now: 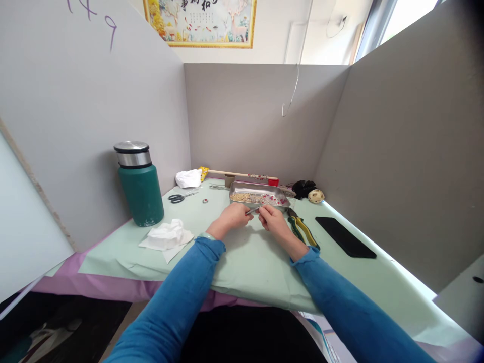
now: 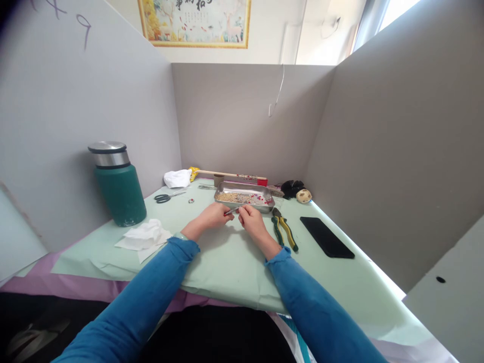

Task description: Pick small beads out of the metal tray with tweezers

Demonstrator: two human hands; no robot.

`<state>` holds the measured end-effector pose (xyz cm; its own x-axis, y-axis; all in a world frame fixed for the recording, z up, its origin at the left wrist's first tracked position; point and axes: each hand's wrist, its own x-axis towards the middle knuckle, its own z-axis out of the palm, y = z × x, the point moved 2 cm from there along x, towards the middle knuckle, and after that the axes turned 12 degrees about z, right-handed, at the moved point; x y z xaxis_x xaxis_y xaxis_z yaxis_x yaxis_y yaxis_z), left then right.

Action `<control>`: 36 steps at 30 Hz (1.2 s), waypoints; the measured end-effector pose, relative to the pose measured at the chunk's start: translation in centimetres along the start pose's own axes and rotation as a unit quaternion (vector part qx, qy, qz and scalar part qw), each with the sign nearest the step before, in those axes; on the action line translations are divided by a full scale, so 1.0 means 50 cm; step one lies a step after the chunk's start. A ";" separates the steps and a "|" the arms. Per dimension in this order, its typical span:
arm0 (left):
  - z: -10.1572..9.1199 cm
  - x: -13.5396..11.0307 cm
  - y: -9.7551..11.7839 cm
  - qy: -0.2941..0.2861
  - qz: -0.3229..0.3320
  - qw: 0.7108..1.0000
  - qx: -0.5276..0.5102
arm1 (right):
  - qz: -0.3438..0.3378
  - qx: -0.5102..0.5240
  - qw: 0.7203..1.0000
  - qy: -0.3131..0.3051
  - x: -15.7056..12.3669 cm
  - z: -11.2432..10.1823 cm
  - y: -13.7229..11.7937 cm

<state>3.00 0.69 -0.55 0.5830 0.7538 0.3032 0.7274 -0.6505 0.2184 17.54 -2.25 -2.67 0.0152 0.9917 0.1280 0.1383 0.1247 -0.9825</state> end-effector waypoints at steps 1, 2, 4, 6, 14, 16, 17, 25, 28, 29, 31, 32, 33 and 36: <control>0.000 0.000 0.000 -0.001 0.001 1.000 0.000 | 0.000 0.000 1.000 -0.001 0.000 0.000 0.000; -0.001 0.000 0.001 -0.001 0.002 1.000 -0.001 | 0.000 -0.001 1.000 -0.002 0.000 0.000 0.000; -0.002 0.000 0.002 -0.001 0.007 1.000 -0.001 | -0.001 -0.004 1.000 -0.004 -0.001 0.000 -0.001; -0.003 0.000 0.003 0.000 0.010 1.000 -0.001 | -0.002 -0.007 1.000 -0.005 -0.002 0.000 -0.002; -0.005 -0.002 0.006 0.001 0.001 1.000 -0.003 | -0.002 -0.012 1.000 -0.003 -0.001 0.000 -0.002; -0.004 -0.002 0.005 0.001 0.001 1.000 -0.002 | -0.003 -0.018 1.000 -0.003 -0.001 -0.001 -0.001; -0.004 -0.002 0.004 0.001 0.001 1.000 0.000 | -0.004 -0.021 1.000 -0.004 0.000 -0.001 0.000; -0.001 -0.002 0.001 -0.006 0.000 1.000 0.016 | -0.010 -0.031 0.999 -0.012 0.000 0.001 0.003; -0.001 -0.002 0.002 -0.008 -0.001 1.000 0.015 | -0.005 -0.028 0.999 -0.014 0.001 0.001 0.004; -0.002 -0.002 0.003 -0.008 -0.001 1.000 0.014 | -0.004 -0.027 1.000 -0.015 0.001 0.001 0.004; -0.003 -0.003 0.005 -0.009 0.000 1.000 0.011 | -0.003 -0.023 1.000 -0.016 0.000 0.001 0.004; -0.004 -0.003 0.006 -0.009 0.001 1.000 0.009 | -0.003 -0.021 1.000 -0.016 0.000 0.002 0.003; -0.006 -0.003 0.007 -0.009 0.002 1.000 0.007 | -0.003 -0.018 1.000 -0.017 -0.001 0.002 0.002; -0.007 -0.003 0.008 -0.008 0.006 1.000 0.001 | -0.001 -0.012 1.000 -0.022 -0.003 0.002 0.000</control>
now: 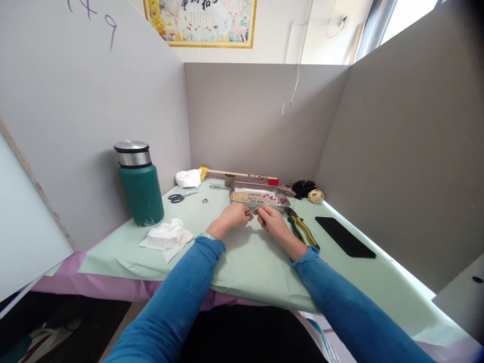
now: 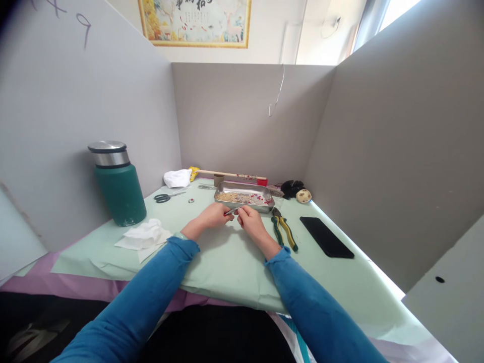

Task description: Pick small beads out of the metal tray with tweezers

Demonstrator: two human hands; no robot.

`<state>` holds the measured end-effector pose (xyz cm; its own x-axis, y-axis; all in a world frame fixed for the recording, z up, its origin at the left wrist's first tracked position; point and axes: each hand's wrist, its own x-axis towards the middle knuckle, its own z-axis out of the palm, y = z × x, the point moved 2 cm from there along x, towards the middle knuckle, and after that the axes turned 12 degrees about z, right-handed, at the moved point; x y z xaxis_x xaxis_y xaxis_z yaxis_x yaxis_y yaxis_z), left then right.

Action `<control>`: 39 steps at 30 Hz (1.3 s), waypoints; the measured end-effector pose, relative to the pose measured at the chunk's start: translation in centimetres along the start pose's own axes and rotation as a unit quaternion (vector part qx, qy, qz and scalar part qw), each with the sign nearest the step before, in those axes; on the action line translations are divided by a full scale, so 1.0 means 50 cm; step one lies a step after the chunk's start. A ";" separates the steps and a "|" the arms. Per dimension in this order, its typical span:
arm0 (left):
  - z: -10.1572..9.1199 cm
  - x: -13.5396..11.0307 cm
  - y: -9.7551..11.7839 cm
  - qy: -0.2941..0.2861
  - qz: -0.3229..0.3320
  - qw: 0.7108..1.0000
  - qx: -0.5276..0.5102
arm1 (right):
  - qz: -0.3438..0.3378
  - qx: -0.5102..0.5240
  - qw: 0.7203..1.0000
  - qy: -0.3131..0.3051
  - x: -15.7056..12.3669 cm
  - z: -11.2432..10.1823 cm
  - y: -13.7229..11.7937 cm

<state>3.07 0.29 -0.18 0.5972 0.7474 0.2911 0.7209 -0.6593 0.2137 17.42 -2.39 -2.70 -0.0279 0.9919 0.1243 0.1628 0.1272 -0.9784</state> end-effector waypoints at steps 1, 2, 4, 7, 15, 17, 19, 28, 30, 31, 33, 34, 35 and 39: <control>0.000 0.000 -0.001 0.002 0.001 1.000 -0.002 | 0.001 0.002 1.000 -0.002 0.000 0.000 0.000; 0.001 0.000 -0.001 0.004 0.003 1.000 -0.004 | 0.003 0.004 1.000 -0.004 -0.001 0.000 0.000; 0.003 0.001 -0.004 0.009 0.006 1.000 -0.009 | 0.008 0.007 1.000 -0.011 -0.001 0.000 0.000; 0.006 0.002 -0.007 0.018 0.008 1.000 -0.018 | 0.017 0.016 0.999 -0.024 -0.001 -0.001 0.000; 0.000 0.000 -0.001 0.024 0.042 0.997 -0.068 | 0.026 0.064 0.995 -0.075 -0.004 -0.006 -0.007; -0.003 -0.002 0.002 0.021 0.048 0.995 -0.085 | 0.035 0.078 0.992 -0.088 -0.006 -0.008 -0.008; -0.005 -0.003 0.004 0.018 0.050 0.993 -0.101 | 0.042 0.096 0.989 -0.106 -0.008 -0.010 -0.010; -0.006 -0.006 0.009 0.004 0.050 0.987 -0.150 | 0.092 0.202 0.953 -0.205 -0.006 -0.015 -0.007; -0.006 -0.005 0.010 0.005 0.052 0.987 -0.150 | 0.099 0.216 0.946 -0.222 -0.004 -0.016 -0.004; -0.006 -0.005 0.010 0.008 0.056 0.987 -0.151 | 0.102 0.222 0.942 -0.229 -0.003 -0.017 -0.003; -0.006 -0.005 0.011 0.016 0.063 0.986 -0.153 | 0.109 0.234 0.935 -0.241 -0.003 -0.018 -0.001; -0.006 -0.005 0.011 0.017 0.065 0.986 -0.155 | 0.113 0.240 0.932 -0.247 -0.003 -0.018 -0.001; -0.005 -0.005 0.011 0.016 0.067 0.986 -0.155 | 0.117 0.245 0.929 -0.251 -0.003 -0.018 -0.001; -0.002 -0.003 0.006 0.008 0.065 0.989 -0.135 | 0.129 0.249 0.928 -0.247 -0.004 -0.017 -0.002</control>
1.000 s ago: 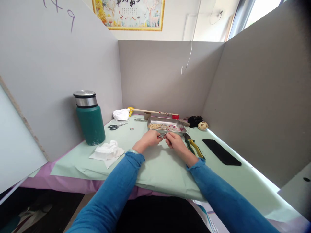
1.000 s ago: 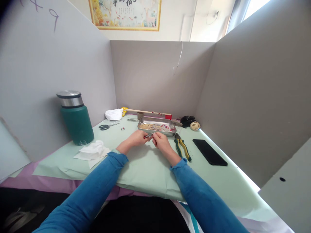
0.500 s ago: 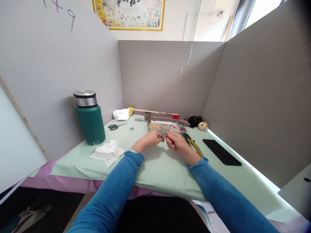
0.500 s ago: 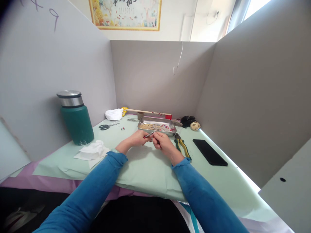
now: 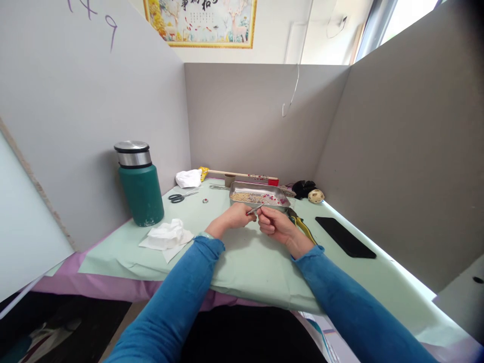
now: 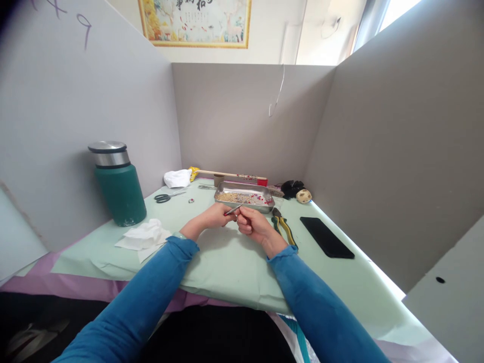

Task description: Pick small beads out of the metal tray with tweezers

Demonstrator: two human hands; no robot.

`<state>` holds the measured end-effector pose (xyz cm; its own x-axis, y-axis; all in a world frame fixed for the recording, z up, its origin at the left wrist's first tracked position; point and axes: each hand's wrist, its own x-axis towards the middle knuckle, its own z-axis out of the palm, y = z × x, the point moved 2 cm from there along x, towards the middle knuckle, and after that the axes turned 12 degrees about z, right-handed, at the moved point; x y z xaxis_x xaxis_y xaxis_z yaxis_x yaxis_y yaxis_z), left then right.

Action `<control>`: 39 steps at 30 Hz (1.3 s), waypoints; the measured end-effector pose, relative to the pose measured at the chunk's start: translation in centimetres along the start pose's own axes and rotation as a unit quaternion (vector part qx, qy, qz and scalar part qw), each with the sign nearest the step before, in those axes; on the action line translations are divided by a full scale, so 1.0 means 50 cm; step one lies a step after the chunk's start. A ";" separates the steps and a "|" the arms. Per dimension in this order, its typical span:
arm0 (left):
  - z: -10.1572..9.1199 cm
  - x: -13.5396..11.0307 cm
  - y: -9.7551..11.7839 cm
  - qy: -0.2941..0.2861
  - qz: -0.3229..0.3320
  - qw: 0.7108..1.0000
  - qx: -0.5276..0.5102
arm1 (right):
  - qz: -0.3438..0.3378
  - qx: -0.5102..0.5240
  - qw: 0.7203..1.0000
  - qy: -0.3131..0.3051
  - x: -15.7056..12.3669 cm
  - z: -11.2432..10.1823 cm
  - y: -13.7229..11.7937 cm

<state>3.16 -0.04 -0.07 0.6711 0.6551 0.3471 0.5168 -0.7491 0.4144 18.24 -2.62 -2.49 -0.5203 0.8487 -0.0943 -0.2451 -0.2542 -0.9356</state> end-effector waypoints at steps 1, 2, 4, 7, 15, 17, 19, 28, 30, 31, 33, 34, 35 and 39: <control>0.001 0.001 -0.002 0.000 -0.004 1.000 0.011 | -0.001 -0.006 1.000 0.009 0.000 0.001 0.000; 0.001 0.001 -0.004 0.000 -0.009 1.000 0.025 | -0.004 -0.016 1.000 0.022 0.000 0.002 0.000; 0.002 0.002 -0.009 0.000 -0.026 0.998 0.055 | -0.012 -0.047 0.997 0.054 0.000 0.005 0.000; 0.004 0.002 -0.014 -0.004 -0.049 0.995 0.088 | -0.030 -0.111 0.987 0.109 0.001 0.008 0.002; 0.008 0.002 -0.021 -0.012 -0.053 0.991 0.124 | -0.113 -0.295 0.919 0.236 0.011 0.008 0.008; 0.009 0.002 -0.022 -0.006 -0.055 0.991 0.119 | -0.122 -0.301 0.914 0.243 0.013 0.006 0.010; 0.009 0.002 -0.021 0.002 -0.056 0.992 0.109 | -0.121 -0.298 0.916 0.241 0.014 0.006 0.010; 0.007 0.002 -0.012 0.011 -0.016 0.997 0.072 | -0.027 -0.141 0.985 0.097 -0.002 0.013 0.003; 0.007 0.002 -0.011 0.013 -0.010 0.998 0.061 | 0.000 -0.099 0.993 0.057 -0.006 0.012 0.000; 0.008 0.003 -0.011 0.012 -0.005 0.998 0.054 | 0.012 -0.081 0.996 0.041 -0.007 0.011 -0.001; 0.008 0.004 -0.010 0.008 0.004 0.999 0.044 | 0.033 -0.054 0.998 0.021 -0.008 0.009 -0.002; 0.009 0.004 -0.010 0.005 0.007 0.999 0.043 | 0.039 -0.045 0.998 0.016 -0.008 0.008 -0.002; 0.009 0.004 -0.011 0.003 0.009 0.999 0.047 | 0.042 -0.040 0.998 0.014 -0.007 0.007 -0.002; 0.012 0.004 -0.017 0.000 0.001 0.996 0.087 | 0.037 -0.046 0.998 0.027 -0.001 0.007 0.002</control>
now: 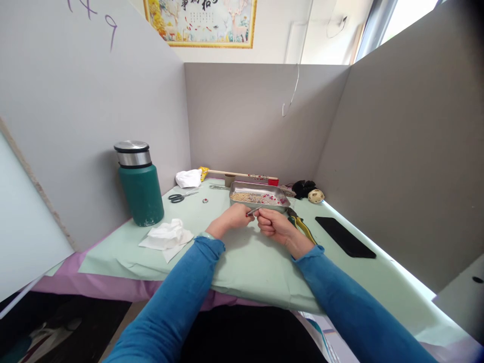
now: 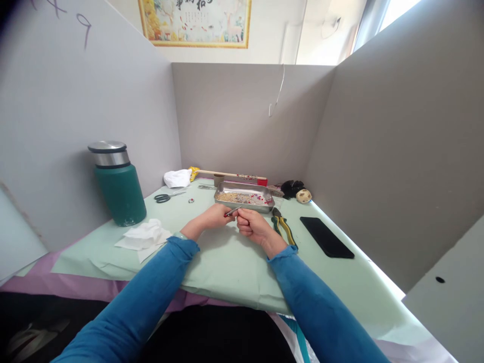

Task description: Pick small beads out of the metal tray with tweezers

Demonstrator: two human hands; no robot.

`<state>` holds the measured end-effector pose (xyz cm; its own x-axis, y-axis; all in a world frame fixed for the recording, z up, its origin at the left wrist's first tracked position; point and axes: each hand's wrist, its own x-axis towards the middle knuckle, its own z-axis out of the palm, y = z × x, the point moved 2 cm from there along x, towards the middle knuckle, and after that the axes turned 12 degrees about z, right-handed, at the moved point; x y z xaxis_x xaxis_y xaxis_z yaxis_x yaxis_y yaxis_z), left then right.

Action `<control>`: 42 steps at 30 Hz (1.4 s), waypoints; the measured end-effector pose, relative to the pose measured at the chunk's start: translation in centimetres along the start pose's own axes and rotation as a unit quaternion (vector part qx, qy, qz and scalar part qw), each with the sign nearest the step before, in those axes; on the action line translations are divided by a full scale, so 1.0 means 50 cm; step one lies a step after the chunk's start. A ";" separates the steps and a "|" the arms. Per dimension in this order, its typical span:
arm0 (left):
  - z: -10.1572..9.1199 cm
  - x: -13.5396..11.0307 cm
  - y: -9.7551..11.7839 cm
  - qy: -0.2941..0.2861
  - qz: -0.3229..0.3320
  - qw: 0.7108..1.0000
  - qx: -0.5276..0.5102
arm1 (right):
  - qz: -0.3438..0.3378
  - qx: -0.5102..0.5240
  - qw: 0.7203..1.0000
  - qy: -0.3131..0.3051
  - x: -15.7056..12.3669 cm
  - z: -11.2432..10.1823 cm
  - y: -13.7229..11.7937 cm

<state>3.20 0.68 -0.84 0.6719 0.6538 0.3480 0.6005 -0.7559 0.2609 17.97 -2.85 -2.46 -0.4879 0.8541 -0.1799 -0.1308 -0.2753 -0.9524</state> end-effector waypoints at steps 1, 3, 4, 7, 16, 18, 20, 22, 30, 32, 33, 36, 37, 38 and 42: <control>0.001 0.000 -0.001 0.000 -0.003 1.000 0.008 | -0.003 -0.007 1.000 0.007 0.001 0.000 0.001; 0.002 -0.001 -0.003 0.001 -0.012 1.000 0.019 | -0.013 -0.028 0.999 0.026 0.002 0.001 0.003; 0.002 -0.002 -0.004 0.001 -0.016 1.000 0.021 | -0.019 -0.039 0.998 0.036 0.002 0.001 0.004; 0.001 -0.003 -0.005 0.003 -0.018 0.999 0.028 | -0.032 -0.069 0.995 0.060 0.003 0.001 0.007; 0.000 -0.002 -0.005 0.005 -0.017 1.000 0.026 | -0.040 -0.088 0.993 0.064 0.007 -0.002 0.011; -0.001 -0.002 -0.004 0.004 -0.019 0.999 0.028 | -0.042 -0.090 0.993 0.069 0.006 -0.002 0.011; -0.001 -0.002 -0.003 -0.002 -0.020 0.999 0.032 | -0.043 -0.092 0.992 0.075 0.006 -0.002 0.011; -0.001 -0.002 -0.001 -0.010 -0.022 0.999 0.035 | -0.042 -0.094 0.992 0.078 0.006 -0.002 0.011; -0.003 -0.002 0.002 -0.011 -0.023 1.000 0.011 | -0.057 -0.098 0.990 0.083 0.005 0.001 0.008; -0.004 -0.002 0.003 -0.009 -0.024 1.000 0.000 | -0.062 -0.095 0.990 0.088 0.004 0.003 0.007; -0.005 -0.002 0.004 -0.008 -0.025 1.000 -0.004 | -0.063 -0.094 0.990 0.088 0.003 0.004 0.006; -0.005 -0.002 0.005 -0.011 -0.032 0.999 -0.015 | -0.065 -0.092 0.990 0.089 0.002 0.006 0.005; -0.005 -0.002 0.005 -0.011 -0.035 0.999 -0.017 | -0.065 -0.092 0.990 0.089 0.002 0.006 0.005; -0.005 -0.002 0.005 -0.011 -0.037 0.999 -0.018 | -0.064 -0.092 0.990 0.089 0.002 0.007 0.005; -0.004 -0.002 0.002 -0.009 -0.040 0.999 -0.008 | -0.064 -0.095 0.989 0.097 0.002 0.007 0.004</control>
<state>3.11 0.54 -0.66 0.6304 0.7120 0.3092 0.6453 -0.7021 0.3011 17.61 -2.99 -2.59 -0.2999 0.9504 -0.0819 -0.0060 -0.0878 -0.9961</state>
